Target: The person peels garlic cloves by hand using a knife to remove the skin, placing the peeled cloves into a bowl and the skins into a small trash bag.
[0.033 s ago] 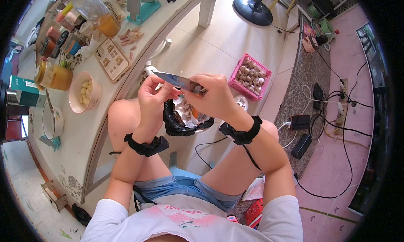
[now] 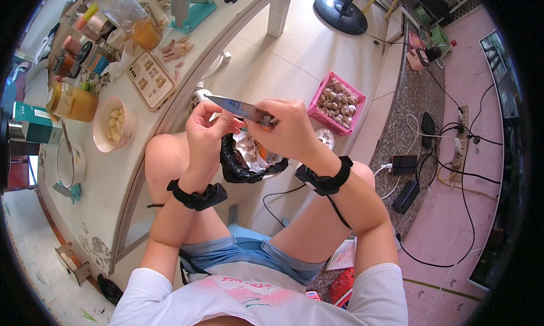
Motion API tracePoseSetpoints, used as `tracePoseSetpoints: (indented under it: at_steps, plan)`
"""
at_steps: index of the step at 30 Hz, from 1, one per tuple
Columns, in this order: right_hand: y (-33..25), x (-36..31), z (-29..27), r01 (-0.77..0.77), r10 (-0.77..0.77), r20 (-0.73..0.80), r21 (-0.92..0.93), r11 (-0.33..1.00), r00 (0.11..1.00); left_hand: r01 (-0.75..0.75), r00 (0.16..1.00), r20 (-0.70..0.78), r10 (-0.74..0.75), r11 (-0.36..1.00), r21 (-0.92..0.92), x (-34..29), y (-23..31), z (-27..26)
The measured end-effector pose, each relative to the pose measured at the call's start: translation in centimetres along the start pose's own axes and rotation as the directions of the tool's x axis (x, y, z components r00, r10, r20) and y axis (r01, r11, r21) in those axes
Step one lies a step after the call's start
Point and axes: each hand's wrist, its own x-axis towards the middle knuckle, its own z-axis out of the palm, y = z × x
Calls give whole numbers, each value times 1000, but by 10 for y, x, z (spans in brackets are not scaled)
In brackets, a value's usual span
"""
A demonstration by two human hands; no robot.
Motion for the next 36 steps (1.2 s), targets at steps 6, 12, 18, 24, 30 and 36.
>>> tracePoseSetpoints:
  at_steps: [6, 12, 18, 24, 30, 36]
  plan:
    - [3, -2, 5, -64, 63, -29, -24, 998, 998, -18, 999, -32, 18, 1000, 22, 0, -4, 2]
    - [4, -2, 5, -59, 55, -44, -90, 994, 998, -4, 1000, -18, 5, 999, 51, 0, -7, 1]
    - [1, 0, 2, -52, 51, -30, -33, 998, 998, 111, 991, 83, -106, 992, -57, 2, -8, -4]
    - [2, 2, -3, -72, 70, -33, -40, 997, 997, 213, 969, 140, -202, 975, -67, 0, -3, -4]
    - [16, 2, -8, -125, 122, -108, -13, 992, 987, 243, 943, 272, -191, 955, -170, 0, 0, -2]
    - [18, 6, -9, -209, 214, -150, 49, 977, 965, 364, 875, 457, -162, 841, -400, 1, 3, -7]
